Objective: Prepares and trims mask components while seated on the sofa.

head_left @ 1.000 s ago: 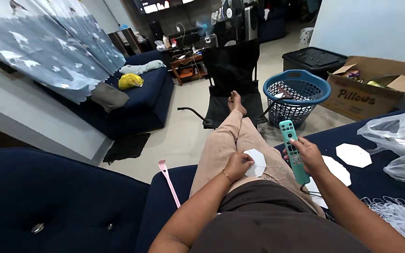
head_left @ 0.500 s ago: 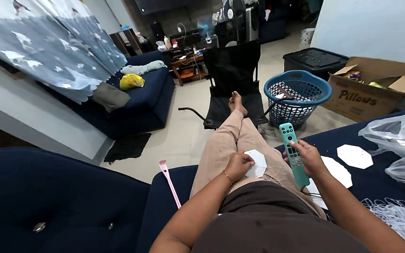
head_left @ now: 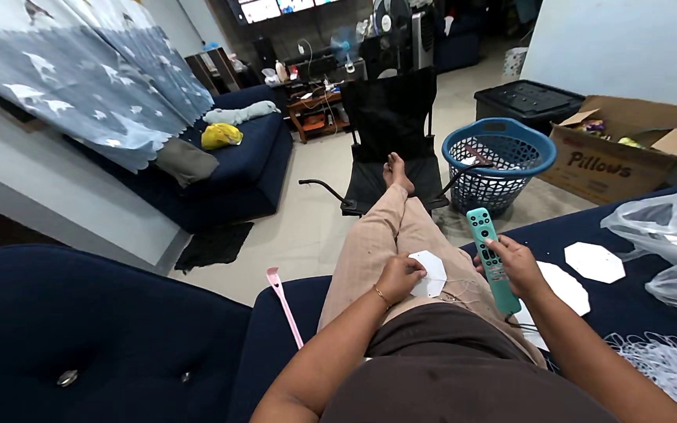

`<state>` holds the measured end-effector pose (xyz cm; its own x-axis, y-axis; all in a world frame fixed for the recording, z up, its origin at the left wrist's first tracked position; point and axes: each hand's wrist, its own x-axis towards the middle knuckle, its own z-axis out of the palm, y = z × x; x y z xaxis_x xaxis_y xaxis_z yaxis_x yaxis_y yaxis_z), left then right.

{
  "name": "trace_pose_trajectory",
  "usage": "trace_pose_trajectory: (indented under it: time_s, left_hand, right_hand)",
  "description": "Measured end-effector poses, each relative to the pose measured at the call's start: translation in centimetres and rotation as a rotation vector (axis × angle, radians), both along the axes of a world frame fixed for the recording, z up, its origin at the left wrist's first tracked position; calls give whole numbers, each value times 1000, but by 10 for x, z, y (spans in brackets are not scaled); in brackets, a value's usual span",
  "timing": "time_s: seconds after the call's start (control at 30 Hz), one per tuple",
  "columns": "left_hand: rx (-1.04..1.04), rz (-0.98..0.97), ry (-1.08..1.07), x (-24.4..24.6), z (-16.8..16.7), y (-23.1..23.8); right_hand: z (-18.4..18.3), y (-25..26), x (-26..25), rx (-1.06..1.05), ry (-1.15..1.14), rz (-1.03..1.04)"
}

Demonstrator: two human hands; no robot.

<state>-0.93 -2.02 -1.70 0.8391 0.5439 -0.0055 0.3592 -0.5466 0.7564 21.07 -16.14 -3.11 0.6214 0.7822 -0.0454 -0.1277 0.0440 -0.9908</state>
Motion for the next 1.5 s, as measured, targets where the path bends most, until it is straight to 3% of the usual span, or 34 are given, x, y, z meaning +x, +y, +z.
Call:
trace_pose_trajectory:
  time_s: [1.5]
  left_hand:
    - [10, -1, 10, 0, 0, 1]
  right_hand:
    - [-5, -7, 12, -36, -7, -87]
